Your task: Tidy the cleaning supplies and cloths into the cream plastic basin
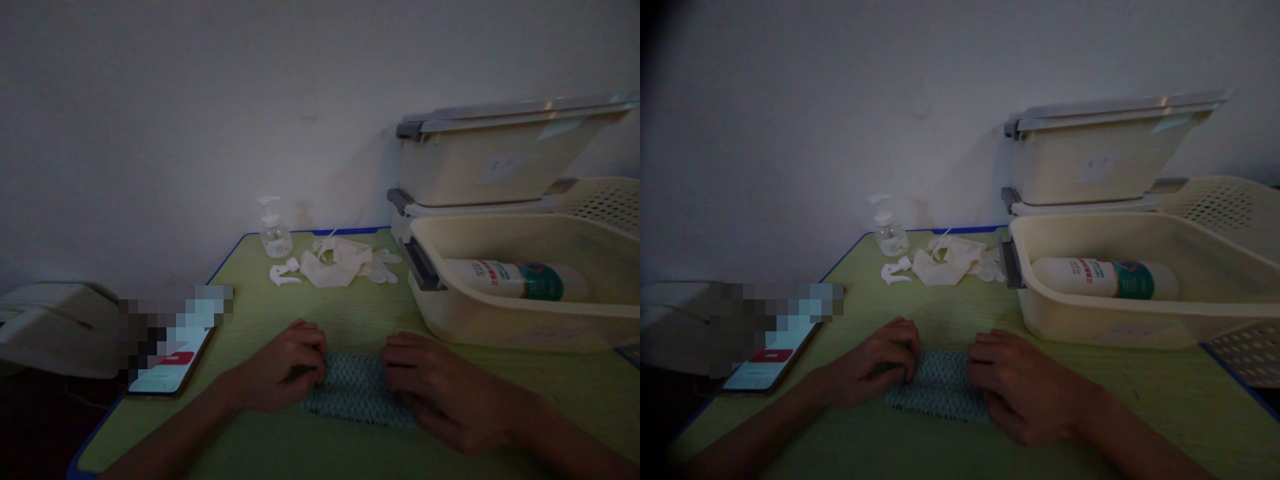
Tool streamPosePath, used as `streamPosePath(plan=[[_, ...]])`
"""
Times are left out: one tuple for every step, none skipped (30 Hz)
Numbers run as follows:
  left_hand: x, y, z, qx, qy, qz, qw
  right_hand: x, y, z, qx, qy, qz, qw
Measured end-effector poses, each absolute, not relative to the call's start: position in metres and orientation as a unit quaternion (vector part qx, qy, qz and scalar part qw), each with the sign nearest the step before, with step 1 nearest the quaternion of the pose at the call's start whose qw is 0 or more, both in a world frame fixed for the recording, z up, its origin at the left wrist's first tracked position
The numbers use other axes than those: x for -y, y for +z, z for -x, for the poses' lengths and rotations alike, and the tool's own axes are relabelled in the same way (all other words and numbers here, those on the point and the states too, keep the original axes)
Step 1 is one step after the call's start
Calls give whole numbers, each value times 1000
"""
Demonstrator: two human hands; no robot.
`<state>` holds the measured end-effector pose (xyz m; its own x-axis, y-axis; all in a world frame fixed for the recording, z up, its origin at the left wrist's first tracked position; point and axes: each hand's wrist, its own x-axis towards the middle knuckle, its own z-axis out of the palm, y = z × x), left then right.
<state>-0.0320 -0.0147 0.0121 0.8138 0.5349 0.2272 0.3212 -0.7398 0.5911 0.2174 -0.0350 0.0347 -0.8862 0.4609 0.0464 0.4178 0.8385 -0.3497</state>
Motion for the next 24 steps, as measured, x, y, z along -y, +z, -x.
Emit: streamPosePath(plan=[[15, 10, 31, -245, 194, -912, 266, 35, 35, -217, 955, 168, 234, 62], [15, 8, 30, -254, 193, -911, 260, 35, 36, -216, 955, 168, 237, 59], [14, 5, 29, -260, 193, -911, 256, 35, 36, -216, 955, 168, 239, 54], [14, 3, 28, -264, 194, -909, 257, 35, 37, -216, 955, 168, 240, 48], [13, 1, 27, -266, 196, -907, 260, 35, 37, -216, 955, 169, 242, 42], [12, 0, 27, -268, 195, -905, 266, 35, 37, -216, 954, 169, 244, 36], [11, -1, 28, -270, 192, -903, 273, 35, 37, -217, 954, 171, 246, 31], [11, -1, 28, -272, 186, -901, 281, 35, 36, -217, 953, 173, 247, 27], [10, -2, 29, -272, 180, -900, 289, 35, 35, -218, 953, 176, 247, 26], [9, -2, 30, -271, 173, -899, 296, 35, 34, -219, 953, 177, 246, 27], [9, -2, 30, -270, 166, -900, 300, 35, 33, -219, 953, 178, 243, 29], [8, -2, 30, -268, 161, -901, 300, 35, 32, -219, 954, 177, 241, 31], [8, -3, 31, -264, 157, -904, 297, 34, 31, -219, 955, 176, 237, 31], [8, -3, 30, -261, 155, -907, 291, 34, 31, -219, 956, 175, 235, 29], [8, -4, 30, -258, 152, -911, 285, 34, 31, -219, 956, 174, 233, 27], [8, -5, 30, -256, 151, -913, 278, 34, 32, -219, 957, 175, 231, 25], [8, -5, 30, -255, 153, -915, 272, 34, 33, -219, 957, 174, 230, 23], [9, -6, 29, -255, 158, -916, 268, 35, 34, -218, 957, 174, 230, 23], [9, -6, 29, -257, 167, -915, 264, 35, 35, -218, 958, 172, 230, 24], [10, -7, 29, -256, 182, -913, 260, 35, 37, -218, 958, 170, 232, 23], [11, -6, 29, -253, 202, -911, 254, 35, 38, -218, 958, 167, 233, 21], [11, -6, 29, -250, 225, -908, 248, 35, 39, -218, 958, 164, 234, 19], [13, -5, 29, -247, 250, -904, 243, 36, 40, -218, 959, 159, 233, 21], [14, -3, 29, -244, 276, -898, 239, 36, 41, -219, 961, 153, 230, 28]])
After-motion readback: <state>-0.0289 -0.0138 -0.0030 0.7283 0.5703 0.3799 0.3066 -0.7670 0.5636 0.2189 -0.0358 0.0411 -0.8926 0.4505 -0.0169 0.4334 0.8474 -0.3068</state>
